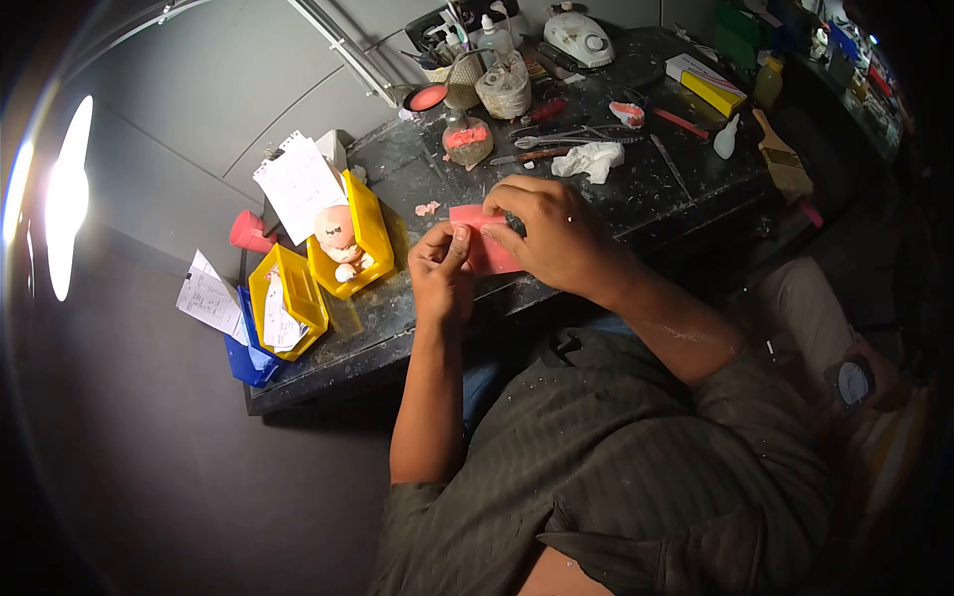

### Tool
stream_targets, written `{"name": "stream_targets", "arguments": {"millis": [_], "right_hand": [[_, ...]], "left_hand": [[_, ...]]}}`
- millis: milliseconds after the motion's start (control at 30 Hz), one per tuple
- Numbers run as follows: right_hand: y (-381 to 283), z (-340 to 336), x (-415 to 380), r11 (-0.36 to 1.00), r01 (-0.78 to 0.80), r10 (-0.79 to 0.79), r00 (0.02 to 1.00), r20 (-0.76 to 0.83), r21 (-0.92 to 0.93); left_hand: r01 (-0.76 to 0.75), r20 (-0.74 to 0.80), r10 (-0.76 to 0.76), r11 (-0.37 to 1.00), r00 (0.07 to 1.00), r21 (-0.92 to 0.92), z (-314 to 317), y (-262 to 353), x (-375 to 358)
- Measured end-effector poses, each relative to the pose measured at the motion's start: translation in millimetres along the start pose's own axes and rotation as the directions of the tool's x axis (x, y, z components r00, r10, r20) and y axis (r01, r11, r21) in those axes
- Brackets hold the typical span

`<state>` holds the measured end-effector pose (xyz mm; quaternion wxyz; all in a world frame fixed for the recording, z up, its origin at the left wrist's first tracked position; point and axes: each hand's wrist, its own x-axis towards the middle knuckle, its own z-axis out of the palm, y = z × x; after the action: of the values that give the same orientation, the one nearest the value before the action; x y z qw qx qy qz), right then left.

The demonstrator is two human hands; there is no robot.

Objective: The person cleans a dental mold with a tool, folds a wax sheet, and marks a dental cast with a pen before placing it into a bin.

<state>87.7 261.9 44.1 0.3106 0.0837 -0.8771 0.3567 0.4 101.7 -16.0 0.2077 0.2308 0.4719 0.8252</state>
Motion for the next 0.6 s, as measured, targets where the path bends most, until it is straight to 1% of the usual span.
{"name": "stream_targets", "arguments": {"millis": [33, 67, 100, 133, 167, 233, 267, 300, 333, 367, 400, 433, 467, 500, 567, 600], "right_hand": [[0, 0, 0, 0.998, 0.06, -0.06, 0.998, -0.036, 0.007], [-2, 3, 0, 0.998, 0.061, -0.061, 0.997, -0.036, 0.007], [-5, 7, -2, 0.993, -0.077, 0.085, 0.993, -0.086, 0.093], [-6, 10, -3, 0.96, -0.208, 0.233, 0.965, -0.122, 0.185], [-4, 12, -4, 0.96, -0.209, 0.233, 0.965, -0.121, 0.185], [2, 13, -4, 0.85, -0.268, 0.296, 0.955, 0.009, 0.454], [6, 13, -3, 0.849, -0.269, 0.297, 0.955, 0.009, 0.454], [11, 13, 0, 0.837, -0.258, 0.271, 0.962, 0.043, 0.483], [15, 12, 3, 0.823, -0.246, 0.243, 0.967, 0.074, 0.512], [20, 11, 5, 0.823, -0.245, 0.243, 0.967, 0.072, 0.513], [24, 9, 7, 0.721, -0.287, 0.261, 0.956, 0.136, 0.631], [27, 8, 9, 0.6, -0.327, 0.266, 0.942, 0.203, 0.73], [28, 8, 11, 0.588, -0.317, 0.253, 0.946, 0.202, 0.745], [29, 10, 11, 0.586, -0.315, 0.253, 0.947, 0.2, 0.746], [31, 17, 8, 0.614, -0.272, 0.237, 0.959, 0.155, 0.741], [28, 18, 7, 0.776, -0.171, 0.152, 0.985, 0.083, 0.608]], "left_hand": [[0.008, -0.012, -0.008, 1.0, 1.0, -0.013, 1, 0, -1], [0.016, -0.025, -0.017, 1.0, 1.0, -0.027, 1, 1, -1], [0.015, -0.026, -0.015, 1.0, 1.0, -0.027, -1, 0, -1], [-0.022, -0.008, 0.022, 1.0, 1.0, -0.003, -4, -2, 0], [-0.057, 0.012, 0.057, 0.998, 0.998, 0.021, -5, -3, 0], [-0.067, 0.0, 0.067, 0.998, 0.998, 0.011, 1, 0, -1], [-0.076, -0.013, 0.076, 0.997, 0.997, 0.003, 4, 2, -2], [-0.074, -0.014, 0.074, 0.997, 0.997, 0.004, 7, 6, -4], [-0.047, -0.023, 0.046, 0.998, 0.999, -0.036, 12, 10, -5], [-0.02, -0.03, 0.018, 0.997, 0.999, -0.075, 13, 13, -6], [-0.021, -0.028, 0.019, 0.997, 0.999, -0.073, 12, 14, -5], [0.004, 0.026, -0.001, 0.991, 1.0, -0.134, 8, 13, -4], [0.034, 0.08, -0.018, 0.981, 0.997, -0.193, 6, 13, -3], [0.034, 0.081, -0.019, 0.981, 0.997, -0.19, 7, 13, -3], [0.096, -0.008, -0.098, 0.988, 0.995, -0.117, 9, 12, -2], [0.098, -0.004, -0.099, 0.989, 0.995, -0.113, 5, 9, -1]]}}
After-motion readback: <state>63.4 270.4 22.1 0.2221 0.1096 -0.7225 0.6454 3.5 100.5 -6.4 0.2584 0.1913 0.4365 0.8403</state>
